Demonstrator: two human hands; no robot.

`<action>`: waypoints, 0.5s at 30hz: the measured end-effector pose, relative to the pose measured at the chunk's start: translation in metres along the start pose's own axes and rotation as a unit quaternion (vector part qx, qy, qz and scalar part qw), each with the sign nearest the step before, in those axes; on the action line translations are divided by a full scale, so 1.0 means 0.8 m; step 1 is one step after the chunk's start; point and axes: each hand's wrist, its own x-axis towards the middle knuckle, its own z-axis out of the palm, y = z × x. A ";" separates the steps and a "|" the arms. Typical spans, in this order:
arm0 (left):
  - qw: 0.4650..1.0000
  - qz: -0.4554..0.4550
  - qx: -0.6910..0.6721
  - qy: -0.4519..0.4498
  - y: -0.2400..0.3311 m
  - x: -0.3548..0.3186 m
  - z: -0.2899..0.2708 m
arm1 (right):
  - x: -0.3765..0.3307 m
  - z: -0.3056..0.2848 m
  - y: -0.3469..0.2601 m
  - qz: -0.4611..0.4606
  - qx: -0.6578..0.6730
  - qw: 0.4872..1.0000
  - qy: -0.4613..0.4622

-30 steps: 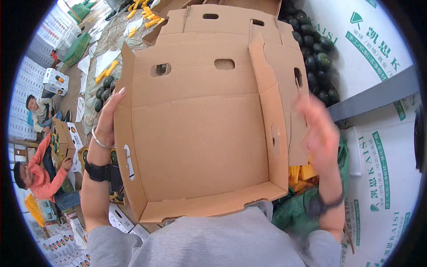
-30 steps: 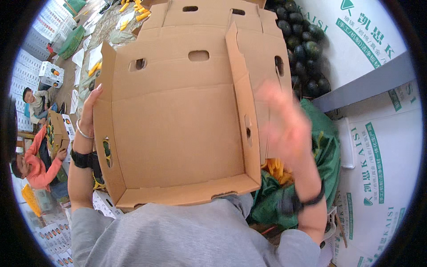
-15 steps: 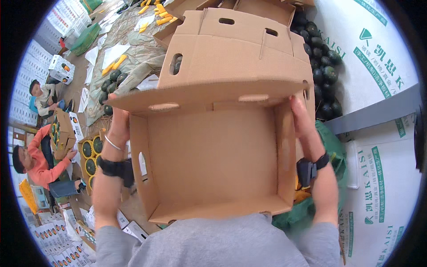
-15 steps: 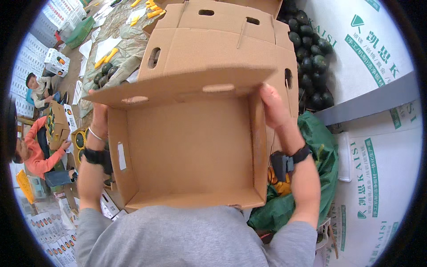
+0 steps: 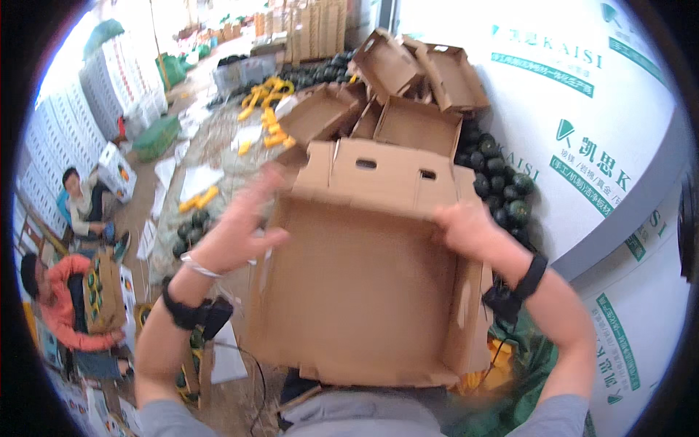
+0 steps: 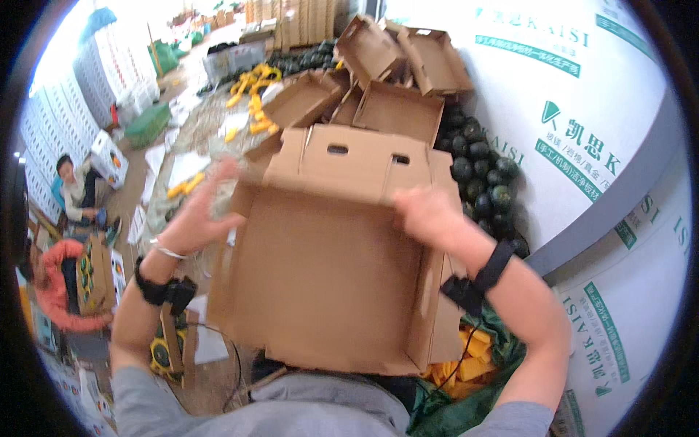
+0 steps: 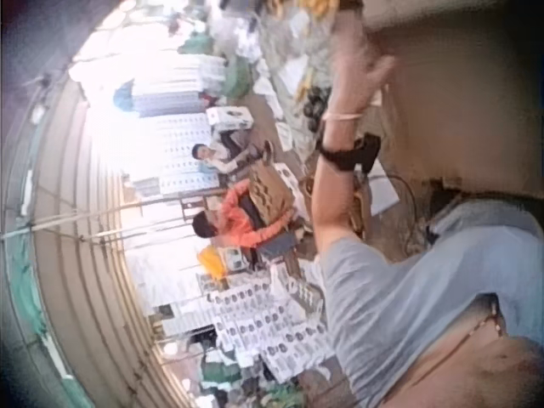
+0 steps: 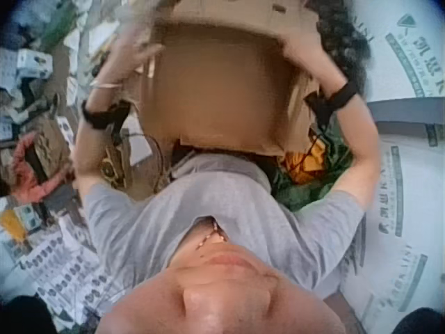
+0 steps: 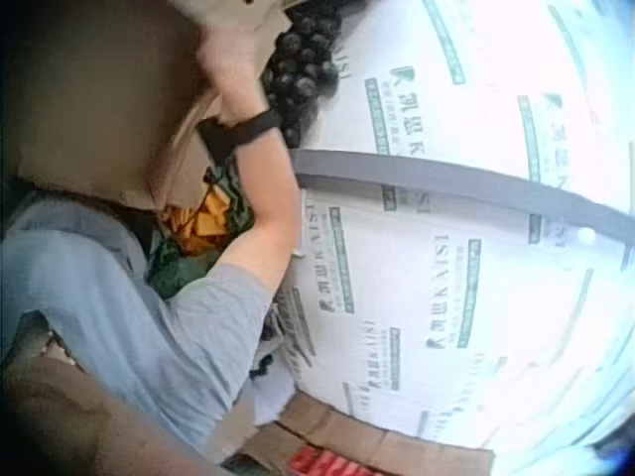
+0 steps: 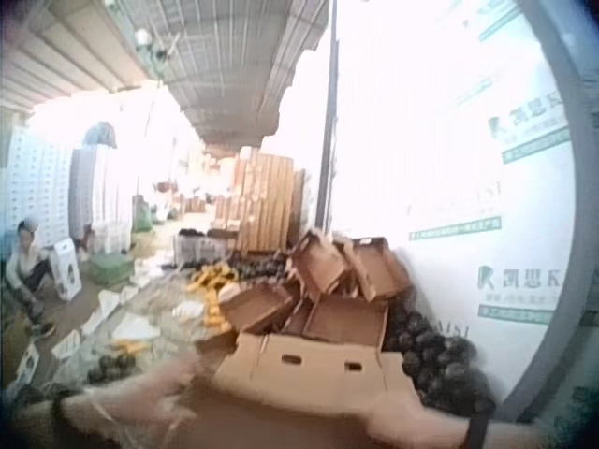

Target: Assembling cardboard shipping boxes for fruit packaging.

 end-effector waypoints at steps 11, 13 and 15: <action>0.897 -0.352 -0.268 -0.002 -0.048 -0.169 0.151 | -0.082 0.080 0.054 0.178 0.286 0.936 0.103; 0.869 -0.312 -0.384 0.007 -0.006 -0.169 0.162 | -0.144 0.151 0.063 0.310 0.320 0.895 0.016; 0.913 -0.242 -0.328 -0.002 -0.002 -0.154 0.167 | -0.192 0.168 0.049 0.334 0.419 0.844 0.005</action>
